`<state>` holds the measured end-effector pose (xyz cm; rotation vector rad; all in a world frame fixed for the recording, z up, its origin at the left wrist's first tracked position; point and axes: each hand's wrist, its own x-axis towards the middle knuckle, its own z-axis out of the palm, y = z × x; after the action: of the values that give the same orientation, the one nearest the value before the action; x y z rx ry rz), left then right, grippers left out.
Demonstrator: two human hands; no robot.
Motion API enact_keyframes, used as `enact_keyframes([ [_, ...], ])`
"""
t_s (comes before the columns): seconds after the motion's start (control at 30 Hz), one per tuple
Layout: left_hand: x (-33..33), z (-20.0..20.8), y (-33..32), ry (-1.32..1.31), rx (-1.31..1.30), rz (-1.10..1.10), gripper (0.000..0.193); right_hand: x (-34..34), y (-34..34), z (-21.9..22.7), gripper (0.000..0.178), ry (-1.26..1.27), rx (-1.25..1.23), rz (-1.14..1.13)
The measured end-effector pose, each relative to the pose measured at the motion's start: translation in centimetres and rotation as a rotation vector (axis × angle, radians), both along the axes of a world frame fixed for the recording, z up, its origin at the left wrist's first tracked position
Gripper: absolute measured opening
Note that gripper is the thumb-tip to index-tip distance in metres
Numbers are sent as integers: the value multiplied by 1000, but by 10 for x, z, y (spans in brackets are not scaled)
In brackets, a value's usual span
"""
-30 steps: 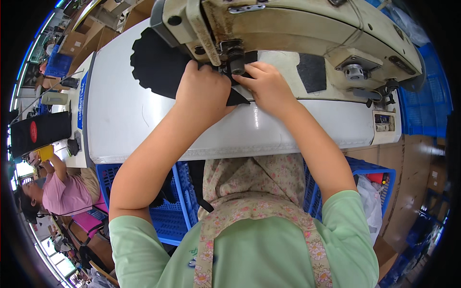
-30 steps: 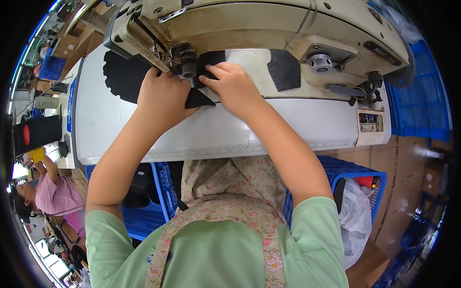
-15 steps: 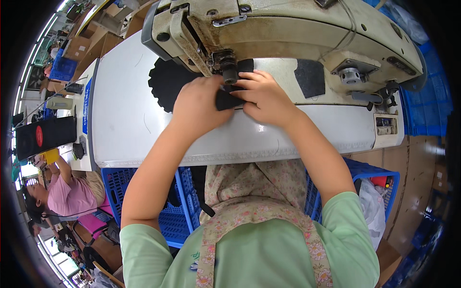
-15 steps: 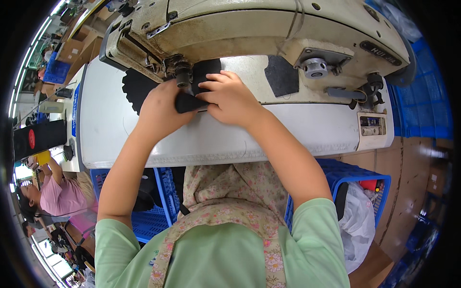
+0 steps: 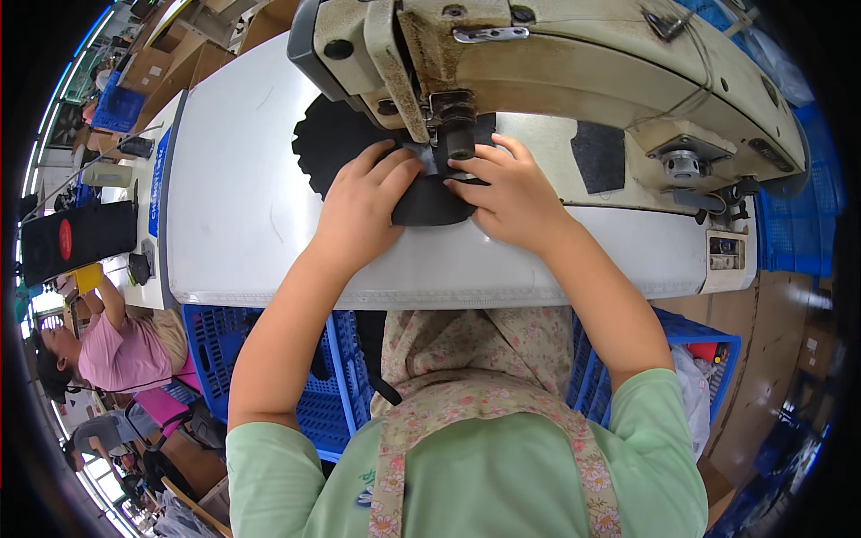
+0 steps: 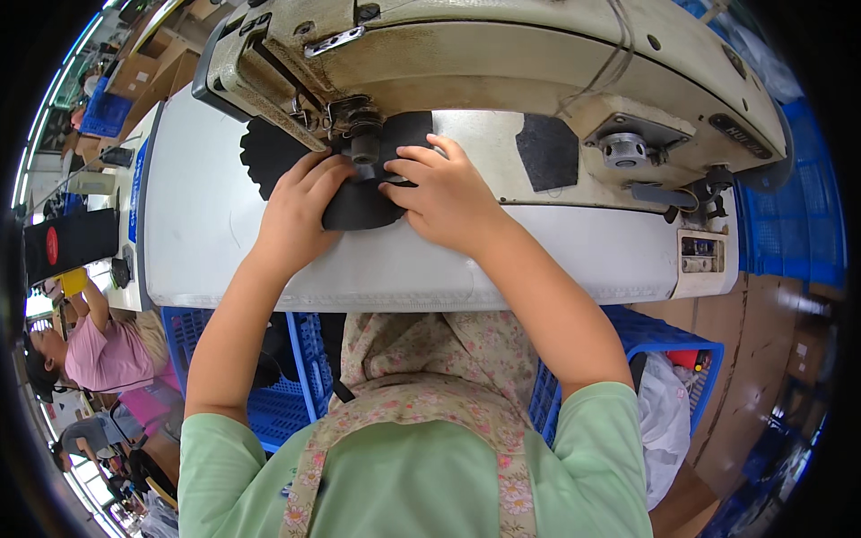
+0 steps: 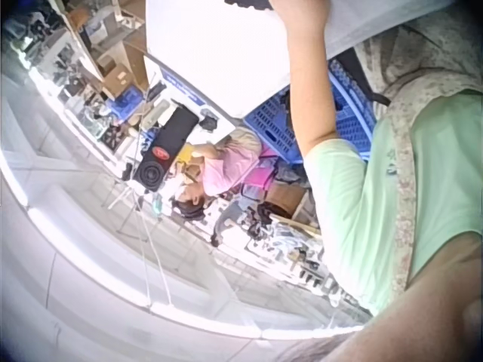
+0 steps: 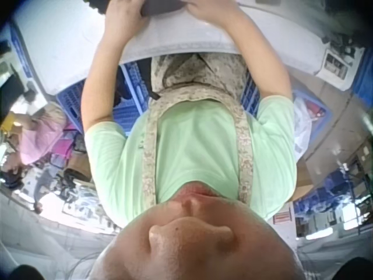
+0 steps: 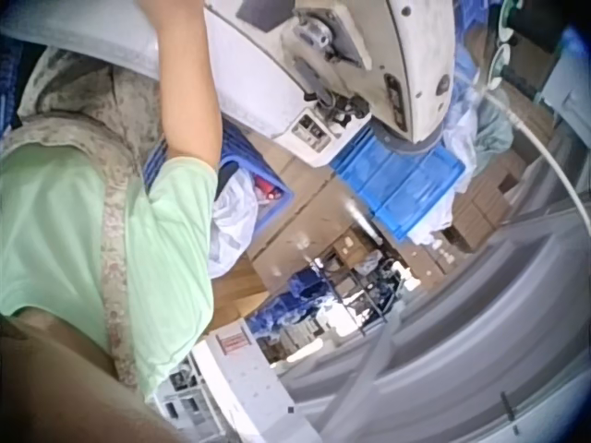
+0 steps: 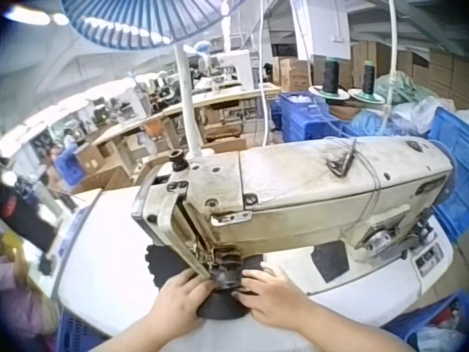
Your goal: The person retrieves shoe pieces from a crate, aligns and stitches them together using a sewing machine, trims the threads with snips, and places the assembled parts into a crate.
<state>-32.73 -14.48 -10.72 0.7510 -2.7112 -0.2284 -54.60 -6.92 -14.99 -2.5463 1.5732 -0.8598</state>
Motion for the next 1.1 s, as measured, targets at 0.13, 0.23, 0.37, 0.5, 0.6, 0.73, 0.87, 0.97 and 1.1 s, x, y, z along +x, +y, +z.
enact_keyframes([
  [0.13, 4, -2, -2, 6, -76, -38, 52, 2, -1, 0, 29, -18, -18, 8],
  [0.23, 4, -3, -7, 21, -119, -56, 47, 3, 0, 1, 29, -25, -11, 7],
  [0.37, 4, -5, -8, 50, -116, -63, 46, 2, 0, 3, 30, -40, 8, 4],
  [0.5, 6, -7, -7, 57, -117, -53, 46, 3, 0, 4, 29, -43, 19, 19],
  [0.6, 6, -5, -11, 61, -90, -80, 46, 4, -1, 3, 30, -38, 11, 34],
  [0.73, 6, -3, -15, 22, -97, -119, 48, 4, 0, 3, 31, -14, -2, 23],
  [0.87, 6, -1, -20, -18, -78, -150, 49, 4, 0, 3, 31, -10, 14, 6],
  [0.97, 7, -2, -24, -24, -66, -164, 48, 5, -1, 2, 31, -9, 12, 0],
  [1.1, 8, -4, -26, -8, -68, -177, 47, 5, 0, 4, 31, 11, 28, 1],
])
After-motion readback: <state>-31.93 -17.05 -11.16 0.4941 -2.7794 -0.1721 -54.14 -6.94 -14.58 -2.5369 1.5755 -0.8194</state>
